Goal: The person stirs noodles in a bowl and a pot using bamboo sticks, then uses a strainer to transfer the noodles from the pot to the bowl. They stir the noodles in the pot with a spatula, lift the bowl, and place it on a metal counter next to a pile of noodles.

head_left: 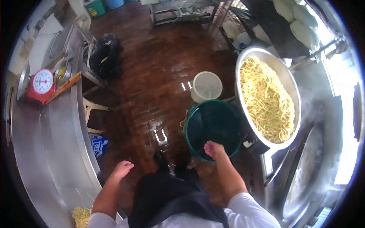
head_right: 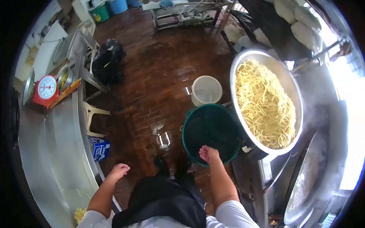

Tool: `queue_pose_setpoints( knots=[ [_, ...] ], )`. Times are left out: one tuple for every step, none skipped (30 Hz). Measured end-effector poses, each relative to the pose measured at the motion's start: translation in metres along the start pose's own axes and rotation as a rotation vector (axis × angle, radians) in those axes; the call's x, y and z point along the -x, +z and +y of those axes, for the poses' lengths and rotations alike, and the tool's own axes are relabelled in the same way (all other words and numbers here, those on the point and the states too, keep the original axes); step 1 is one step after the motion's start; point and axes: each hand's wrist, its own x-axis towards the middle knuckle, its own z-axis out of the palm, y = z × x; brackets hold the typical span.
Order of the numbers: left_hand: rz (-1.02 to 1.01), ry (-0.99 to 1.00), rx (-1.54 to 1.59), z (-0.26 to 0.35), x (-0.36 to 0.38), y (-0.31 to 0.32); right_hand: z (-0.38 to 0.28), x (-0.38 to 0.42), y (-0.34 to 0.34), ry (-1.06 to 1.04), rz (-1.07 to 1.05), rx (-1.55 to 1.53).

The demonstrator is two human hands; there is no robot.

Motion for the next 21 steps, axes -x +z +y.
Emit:
queue_pose_setpoints(
  knots=[
    [0.053, -0.036, 0.036, -0.007, 0.004, -0.004, 0.012, -0.011, -0.002, 0.014, 0.07, -0.026],
    [0.119, -0.077, 0.07, -0.014, 0.008, -0.01, 0.023, -0.026, -0.007, 0.024, 0.166, -0.047],
    [0.163, -0.093, 0.087, -0.018, 0.015, -0.012, 0.033, -0.044, -0.016, 0.011, 0.2, -0.104],
    [0.071, -0.096, 0.251, -0.018, 0.023, -0.008, 0.045, -0.075, -0.036, 0.011, 0.165, -0.22],
    [-0.009, -0.085, 0.411, -0.013, 0.026, -0.009, 0.06, -0.108, -0.064, -0.027, 0.089, -0.295],
    [-0.054, -0.135, 0.439, -0.004, 0.024, -0.008, 0.055, -0.114, -0.047, -0.025, 0.414, -0.129],
    [-0.105, -0.187, 0.481, 0.005, 0.021, 0.003, 0.051, -0.108, -0.034, -0.151, 0.214, -0.197],
    [-0.142, -0.215, 0.479, 0.03, 0.019, 0.011, 0.05, -0.118, -0.027, -0.019, 0.075, -0.246],
    [-0.218, -0.199, 0.531, 0.038, 0.002, 0.021, 0.054, -0.129, -0.023, 0.129, -0.039, -0.297],
    [-0.233, -0.153, 0.569, 0.06, -0.013, 0.034, 0.07, -0.162, -0.001, -0.568, -0.34, 0.318],
    [-0.239, -0.084, 0.642, 0.086, -0.025, 0.047, 0.083, -0.19, 0.02, -1.279, -0.63, 0.92],
    [-0.221, -0.056, 0.729, 0.105, -0.051, 0.063, 0.054, -0.13, 0.077, -0.444, -0.922, 0.548],
    [-0.121, -0.062, 0.857, 0.128, -0.075, 0.079, 0.019, -0.056, 0.144, 0.306, -0.705, 0.08],
    [0.003, -0.056, 0.945, 0.155, -0.092, 0.086, 0.001, -0.005, 0.19, 0.098, -0.66, 0.382],
    [-0.008, 0.079, 1.015, 0.182, -0.095, 0.078, -0.006, 0.029, 0.216, -0.119, -0.59, 0.678],
    [0.374, 0.331, 0.864, 0.192, -0.115, 0.085, 0.011, 0.0, 0.23, -0.643, -0.634, 0.829],
    [0.337, 0.28, 0.918, 0.195, -0.147, 0.078, -0.003, 0.02, 0.245, -0.856, -0.462, 1.039],
    [0.313, 0.219, 0.955, 0.221, -0.123, 0.056, -0.02, 0.042, 0.253, -0.961, -0.379, 1.033],
    [0.349, 0.308, 1.063, 0.238, -0.109, 0.037, -0.03, 0.039, 0.251, -1.013, -0.278, 1.044],
    [0.286, 0.4, 1.17, 0.244, -0.107, 0.017, -0.047, 0.043, 0.243, -1.022, -0.266, 1.028],
    [0.238, 0.471, 1.298, 0.249, -0.104, -0.002, -0.064, 0.048, 0.233, -0.958, -0.177, 1.036]
  ],
)
